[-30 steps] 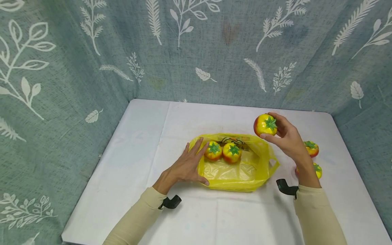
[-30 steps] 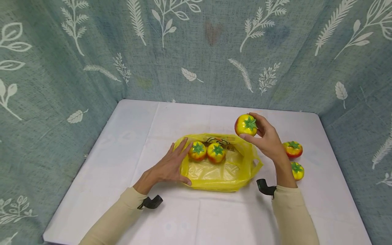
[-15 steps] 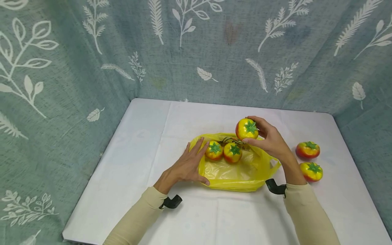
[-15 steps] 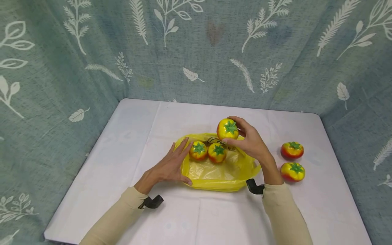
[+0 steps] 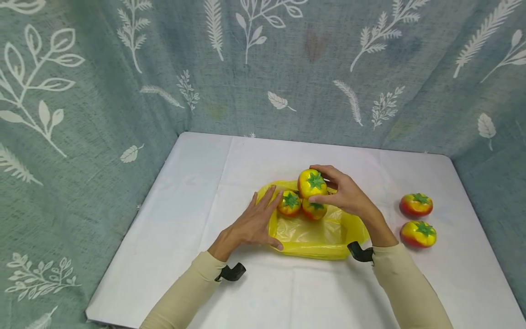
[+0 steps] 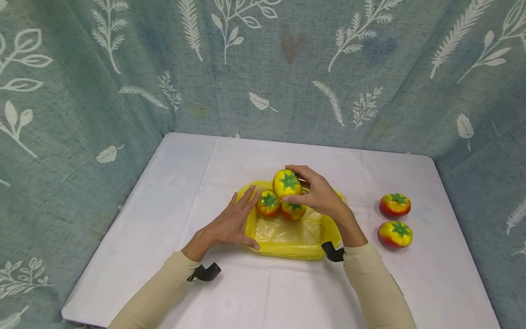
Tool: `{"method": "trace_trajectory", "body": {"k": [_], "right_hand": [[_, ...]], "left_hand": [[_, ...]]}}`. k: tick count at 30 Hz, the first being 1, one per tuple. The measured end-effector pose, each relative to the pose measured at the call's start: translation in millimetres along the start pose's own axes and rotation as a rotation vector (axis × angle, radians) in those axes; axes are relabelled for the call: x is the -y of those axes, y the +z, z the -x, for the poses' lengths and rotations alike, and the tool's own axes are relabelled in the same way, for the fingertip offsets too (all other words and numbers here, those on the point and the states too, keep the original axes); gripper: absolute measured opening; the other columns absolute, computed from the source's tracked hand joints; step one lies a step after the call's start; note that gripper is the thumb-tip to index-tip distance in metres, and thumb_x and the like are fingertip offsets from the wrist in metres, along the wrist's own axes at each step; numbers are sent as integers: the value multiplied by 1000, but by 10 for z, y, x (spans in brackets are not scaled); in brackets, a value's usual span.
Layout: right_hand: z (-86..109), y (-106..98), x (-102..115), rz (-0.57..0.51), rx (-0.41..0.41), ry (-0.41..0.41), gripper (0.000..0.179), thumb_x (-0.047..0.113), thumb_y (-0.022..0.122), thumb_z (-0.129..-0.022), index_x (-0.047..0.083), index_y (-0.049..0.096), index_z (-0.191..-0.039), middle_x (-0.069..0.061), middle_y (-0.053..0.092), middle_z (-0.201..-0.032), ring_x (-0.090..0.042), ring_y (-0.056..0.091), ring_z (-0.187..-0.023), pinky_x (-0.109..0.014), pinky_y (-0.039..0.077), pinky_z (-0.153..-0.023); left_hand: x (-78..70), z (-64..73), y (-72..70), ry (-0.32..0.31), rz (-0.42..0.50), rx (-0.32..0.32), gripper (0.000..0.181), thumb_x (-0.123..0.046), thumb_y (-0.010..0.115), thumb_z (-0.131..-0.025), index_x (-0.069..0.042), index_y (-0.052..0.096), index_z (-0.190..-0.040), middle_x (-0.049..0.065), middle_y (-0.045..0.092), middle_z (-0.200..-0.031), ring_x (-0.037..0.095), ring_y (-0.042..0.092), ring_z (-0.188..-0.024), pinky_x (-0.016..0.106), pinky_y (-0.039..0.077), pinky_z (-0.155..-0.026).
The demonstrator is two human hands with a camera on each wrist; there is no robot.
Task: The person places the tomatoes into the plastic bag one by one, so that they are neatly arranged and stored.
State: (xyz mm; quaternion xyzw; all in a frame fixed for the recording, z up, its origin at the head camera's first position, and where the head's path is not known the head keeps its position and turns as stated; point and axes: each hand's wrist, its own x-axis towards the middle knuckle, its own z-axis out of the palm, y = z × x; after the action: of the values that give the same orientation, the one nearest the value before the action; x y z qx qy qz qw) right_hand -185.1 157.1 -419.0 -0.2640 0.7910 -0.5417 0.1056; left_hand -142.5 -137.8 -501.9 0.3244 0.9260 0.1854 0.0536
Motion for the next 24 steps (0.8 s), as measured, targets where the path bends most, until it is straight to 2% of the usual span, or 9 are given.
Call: {"method": "trace_trajectory", "body": {"k": [3, 9, 16, 24], "right_hand": [[-32, 44, 19, -16, 40, -2, 75, 14, 83, -86, 6, 45, -151, -12, 48, -146, -33, 51, -132, -48, 43, -109], [-84, 131, 27, -22, 112, -30, 74, 10, 82, -86, 4, 45, -150, -13, 48, -146, -32, 51, -132, -47, 43, -109], [-83, 240, 22, 11, 175, -14, 75, 15, 84, -85, 5, 47, -149, -11, 51, -145, -31, 51, -131, -53, 41, -110], [-90, 403, -8, 31, 307, -31, 75, 16, 86, -82, 3, 49, -146, -10, 54, -141, -26, 57, -122, -44, 48, -103]], "left_hand": [[0, 7, 3, 2, 1, -7, 149, -75, 84, -59, -10, -1, -164, 17, -5, -169, 25, -1, -155, 57, 2, -122], [8, 20, 7, -9, 3, 3, 149, -75, 83, -60, -10, -1, -164, 15, -6, -169, 24, -2, -155, 57, 1, -122], [10, 20, 15, -12, 7, 10, 147, -76, 82, -62, -9, -1, -163, 14, -7, -169, 22, -3, -155, 56, 0, -122], [12, 30, 17, -1, -5, -6, 148, -77, 81, -62, -9, -4, -163, 15, -7, -169, 22, -1, -155, 57, 2, -122]]}}
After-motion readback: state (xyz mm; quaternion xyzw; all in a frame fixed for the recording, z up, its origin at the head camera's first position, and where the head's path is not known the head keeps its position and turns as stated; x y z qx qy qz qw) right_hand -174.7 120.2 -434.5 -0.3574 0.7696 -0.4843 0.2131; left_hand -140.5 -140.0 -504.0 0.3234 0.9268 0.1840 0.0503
